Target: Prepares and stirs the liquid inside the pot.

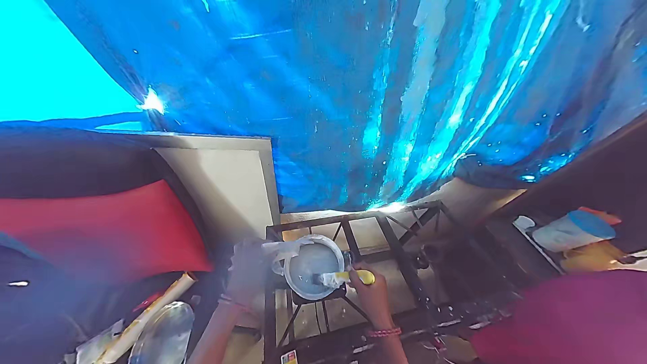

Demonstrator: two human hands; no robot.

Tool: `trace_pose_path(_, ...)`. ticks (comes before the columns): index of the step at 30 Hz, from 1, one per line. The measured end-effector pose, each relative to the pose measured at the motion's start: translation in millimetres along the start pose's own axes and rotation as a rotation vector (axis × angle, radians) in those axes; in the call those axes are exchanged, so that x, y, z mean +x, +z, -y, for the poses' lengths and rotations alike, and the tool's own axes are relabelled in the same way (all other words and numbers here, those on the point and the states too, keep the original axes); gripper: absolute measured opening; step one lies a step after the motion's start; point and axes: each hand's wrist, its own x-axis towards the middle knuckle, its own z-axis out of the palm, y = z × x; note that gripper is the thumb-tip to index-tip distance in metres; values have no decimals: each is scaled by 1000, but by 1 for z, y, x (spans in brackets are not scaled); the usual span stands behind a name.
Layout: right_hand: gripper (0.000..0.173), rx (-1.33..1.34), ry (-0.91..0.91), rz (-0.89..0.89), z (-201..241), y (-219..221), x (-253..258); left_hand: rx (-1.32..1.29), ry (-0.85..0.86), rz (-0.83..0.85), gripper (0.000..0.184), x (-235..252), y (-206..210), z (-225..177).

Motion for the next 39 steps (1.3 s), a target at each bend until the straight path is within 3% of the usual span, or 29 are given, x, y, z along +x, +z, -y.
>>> trace_pose_path(4,20,-110,-33,-99,5,-7,-1,79,15,118,38,13,-6,-14)
trace_pose_path(8,18,-61,3,-55,1,-10,4,122,19,187,39,26,-10,-25)
trace_pose_path(20,16,39,-26,-68,-11,-7,6,114,-9,215,40,30,-12,-32)
trace_pose_path(25,17,27,22,-142,-14,-8,5,-35,-42,116,41,24,-12,-19)
trace_pose_path(28,14,82,17,-80,-11,-6,2,-155,-66,61,41,20,-9,-9)
trace_pose_path(31,13,118,48,-86,-14,-6,3,-370,-190,-22,43,14,-8,-6)
trace_pose_path(35,14,138,29,-98,-19,-1,3,-708,-334,-154,29,4,-7,-9)
trace_pose_path(39,15,66,-37,-65,-16,-3,2,-788,-340,-179,26,1,-10,-3)
